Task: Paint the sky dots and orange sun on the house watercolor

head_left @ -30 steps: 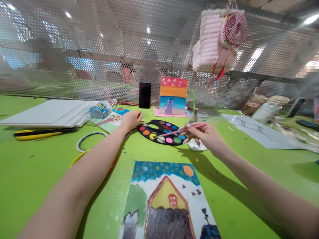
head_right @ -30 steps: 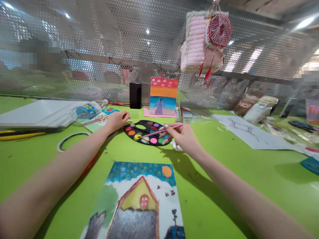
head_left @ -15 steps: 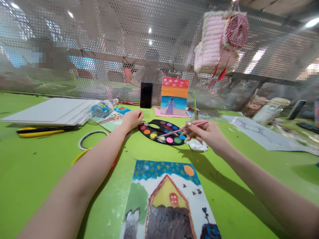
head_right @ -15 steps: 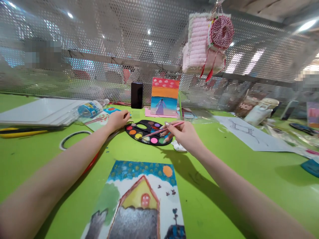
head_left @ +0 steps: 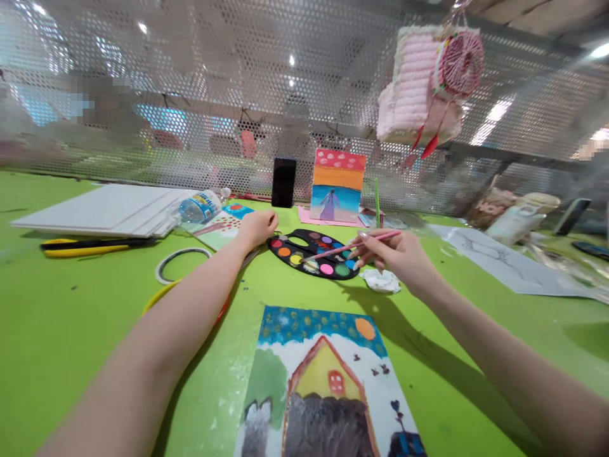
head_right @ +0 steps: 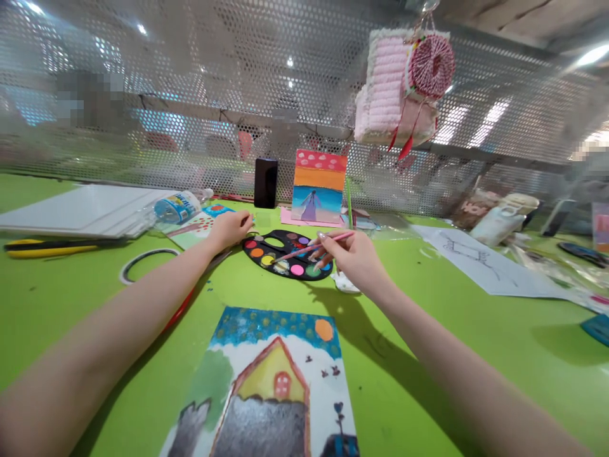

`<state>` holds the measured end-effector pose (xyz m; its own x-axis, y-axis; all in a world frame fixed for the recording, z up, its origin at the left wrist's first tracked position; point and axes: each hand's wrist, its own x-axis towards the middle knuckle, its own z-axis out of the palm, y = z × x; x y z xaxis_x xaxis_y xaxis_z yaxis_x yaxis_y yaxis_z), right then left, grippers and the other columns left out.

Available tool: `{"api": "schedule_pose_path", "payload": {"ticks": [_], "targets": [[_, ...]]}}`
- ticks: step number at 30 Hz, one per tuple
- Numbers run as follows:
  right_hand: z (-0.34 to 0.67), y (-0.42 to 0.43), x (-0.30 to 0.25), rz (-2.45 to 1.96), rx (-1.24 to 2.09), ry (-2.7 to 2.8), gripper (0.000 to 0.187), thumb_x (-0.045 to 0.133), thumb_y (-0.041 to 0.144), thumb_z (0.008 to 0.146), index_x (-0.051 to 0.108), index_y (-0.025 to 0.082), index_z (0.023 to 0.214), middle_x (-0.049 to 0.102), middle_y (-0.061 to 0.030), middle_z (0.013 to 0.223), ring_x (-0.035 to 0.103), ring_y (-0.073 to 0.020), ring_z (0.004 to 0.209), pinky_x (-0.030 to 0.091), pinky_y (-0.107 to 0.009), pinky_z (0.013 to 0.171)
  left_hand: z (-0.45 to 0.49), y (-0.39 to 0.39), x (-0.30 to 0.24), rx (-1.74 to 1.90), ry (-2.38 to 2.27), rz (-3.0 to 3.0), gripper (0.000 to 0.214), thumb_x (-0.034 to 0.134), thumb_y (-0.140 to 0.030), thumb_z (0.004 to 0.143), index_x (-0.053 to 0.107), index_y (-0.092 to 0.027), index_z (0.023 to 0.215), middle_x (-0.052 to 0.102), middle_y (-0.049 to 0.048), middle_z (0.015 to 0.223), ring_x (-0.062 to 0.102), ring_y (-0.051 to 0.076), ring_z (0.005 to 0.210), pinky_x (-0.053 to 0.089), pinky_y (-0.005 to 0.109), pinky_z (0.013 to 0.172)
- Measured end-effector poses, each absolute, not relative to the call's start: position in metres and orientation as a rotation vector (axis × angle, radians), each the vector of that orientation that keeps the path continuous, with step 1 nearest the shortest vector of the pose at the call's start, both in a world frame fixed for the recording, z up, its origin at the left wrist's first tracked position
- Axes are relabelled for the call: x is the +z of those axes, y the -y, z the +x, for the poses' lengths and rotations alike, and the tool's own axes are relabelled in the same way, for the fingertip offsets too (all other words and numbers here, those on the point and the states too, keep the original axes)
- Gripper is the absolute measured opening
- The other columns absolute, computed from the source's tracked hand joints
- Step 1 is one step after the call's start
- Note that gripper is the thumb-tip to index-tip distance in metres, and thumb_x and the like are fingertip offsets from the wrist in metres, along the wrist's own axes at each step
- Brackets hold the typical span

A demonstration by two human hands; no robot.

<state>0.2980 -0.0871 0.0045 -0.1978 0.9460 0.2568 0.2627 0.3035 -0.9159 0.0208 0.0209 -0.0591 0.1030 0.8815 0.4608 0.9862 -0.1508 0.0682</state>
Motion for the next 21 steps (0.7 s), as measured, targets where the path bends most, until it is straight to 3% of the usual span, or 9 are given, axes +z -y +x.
{"api": "schedule_pose_path", "payload": {"ticks": [10, 21], "targets": [[0.29, 0.085, 0.0, -1.107, 0.905, 1.722, 0.046, 0.069, 0.057, 0.073, 0.074, 0.012, 0.075, 0.071, -0.0099, 0.064, 0.064, -0.0153, 0.048, 0.043, -0.023, 0.04, 0.023, -0.017, -0.056, -0.567, 1.87, -2.127, 0.039, 0.033, -0.034, 0.095, 0.068, -0.017, 0.091, 0.073, 0.012, 0.087, 0.065, 0.023, 0.077, 0.035, 0.031, 0.061], [0.28, 0.086, 0.007, -1.069, 0.932, 1.759, 0.044, 0.069, 0.055, 0.074, 0.073, 0.012, 0.077, 0.07, -0.0087, 0.065, 0.064, -0.0158, 0.046, 0.044, -0.024, 0.039, 0.024, -0.017, -0.056, -0.554, 1.875, -2.137, 0.038, 0.035, -0.034, 0.094, 0.068, -0.017, 0.09, 0.073, 0.0119, 0.087, 0.065, 0.024, 0.077, 0.035, 0.031, 0.061]]}}
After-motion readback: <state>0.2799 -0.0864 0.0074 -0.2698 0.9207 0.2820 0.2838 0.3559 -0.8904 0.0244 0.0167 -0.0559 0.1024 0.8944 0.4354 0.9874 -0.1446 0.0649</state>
